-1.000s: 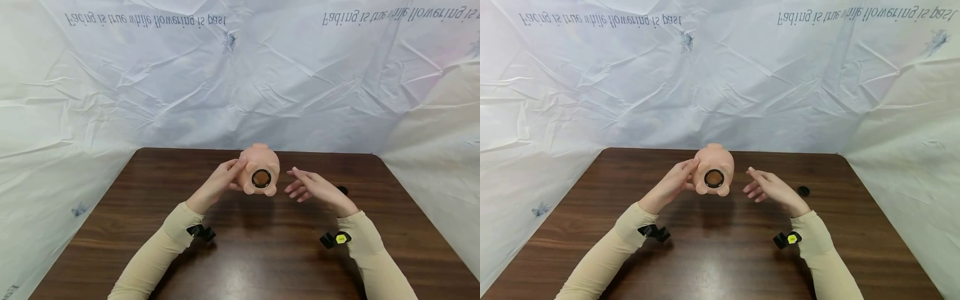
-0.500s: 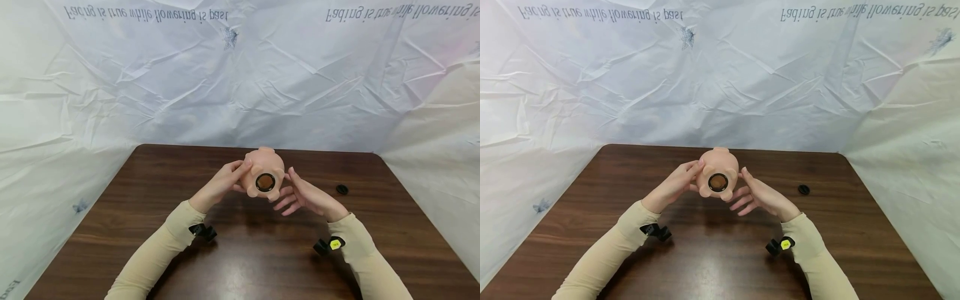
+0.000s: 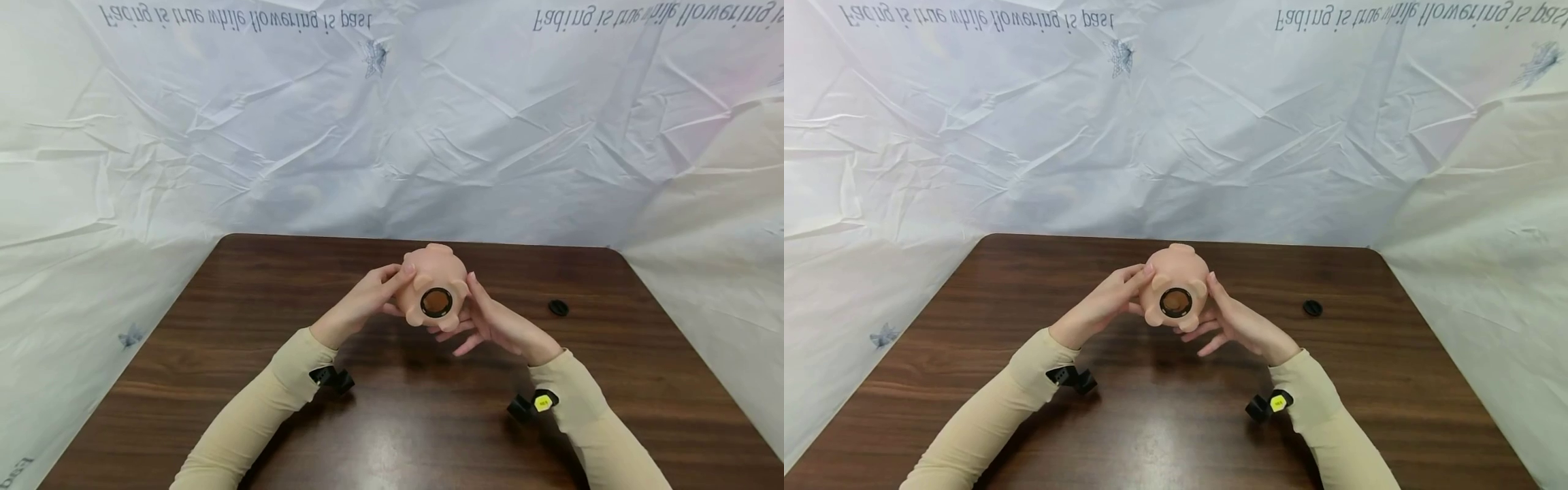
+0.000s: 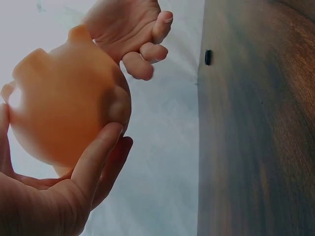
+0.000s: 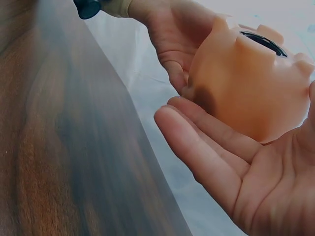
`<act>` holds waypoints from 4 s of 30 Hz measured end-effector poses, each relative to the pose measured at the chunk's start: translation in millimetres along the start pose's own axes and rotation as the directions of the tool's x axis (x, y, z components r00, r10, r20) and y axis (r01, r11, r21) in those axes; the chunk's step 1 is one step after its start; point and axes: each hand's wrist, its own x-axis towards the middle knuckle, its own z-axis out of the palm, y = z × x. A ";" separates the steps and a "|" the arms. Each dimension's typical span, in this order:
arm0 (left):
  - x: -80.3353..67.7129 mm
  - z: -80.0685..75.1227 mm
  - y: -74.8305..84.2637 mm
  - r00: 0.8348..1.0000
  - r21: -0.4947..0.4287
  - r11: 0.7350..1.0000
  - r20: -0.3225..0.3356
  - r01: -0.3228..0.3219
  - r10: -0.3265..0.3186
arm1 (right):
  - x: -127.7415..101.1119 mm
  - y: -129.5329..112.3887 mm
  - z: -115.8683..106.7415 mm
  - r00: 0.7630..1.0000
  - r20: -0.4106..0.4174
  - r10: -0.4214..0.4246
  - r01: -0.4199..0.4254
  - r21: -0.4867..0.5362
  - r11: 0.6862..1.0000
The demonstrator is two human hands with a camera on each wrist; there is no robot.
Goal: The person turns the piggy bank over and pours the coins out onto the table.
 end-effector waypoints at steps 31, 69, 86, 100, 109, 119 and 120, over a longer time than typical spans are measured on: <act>10.6 -26.7 -14.8 0.967 0.139 0.980 0.190 0.143 -0.168 | 7.0 12.6 -15.5 0.995 -0.035 0.093 -0.093 -0.007 0.996; 2.0 -9.5 -1.7 0.704 0.456 0.542 0.366 -0.706 0.609 | 3.9 11.3 2.3 0.717 -0.029 -0.696 0.468 -0.721 0.511; 22.5 -14.4 -39.9 0.960 0.049 0.966 0.101 0.256 -0.259 | 16.3 25.2 -8.3 0.948 -0.306 0.090 -0.149 -0.174 0.973; 28.0 -21.6 -47.7 0.978 0.042 0.981 0.078 0.188 -0.191 | 25.0 30.9 -11.7 0.958 -0.284 0.042 -0.084 -0.137 0.987; 27.8 -18.6 -43.4 0.989 0.188 0.973 0.094 -0.130 0.114 | 22.9 29.6 -12.1 0.930 -0.261 -0.260 0.179 -0.296 0.938; 13.2 -15.8 -19.1 0.654 0.569 0.427 0.280 -0.703 0.703 | 17.1 14.8 2.6 0.586 -0.011 -0.810 0.415 -0.855 0.311; 12.4 -15.9 -17.1 0.623 0.584 0.380 0.295 -0.718 0.724 | 17.6 13.9 2.5 0.550 0.019 -0.835 0.429 -0.864 0.264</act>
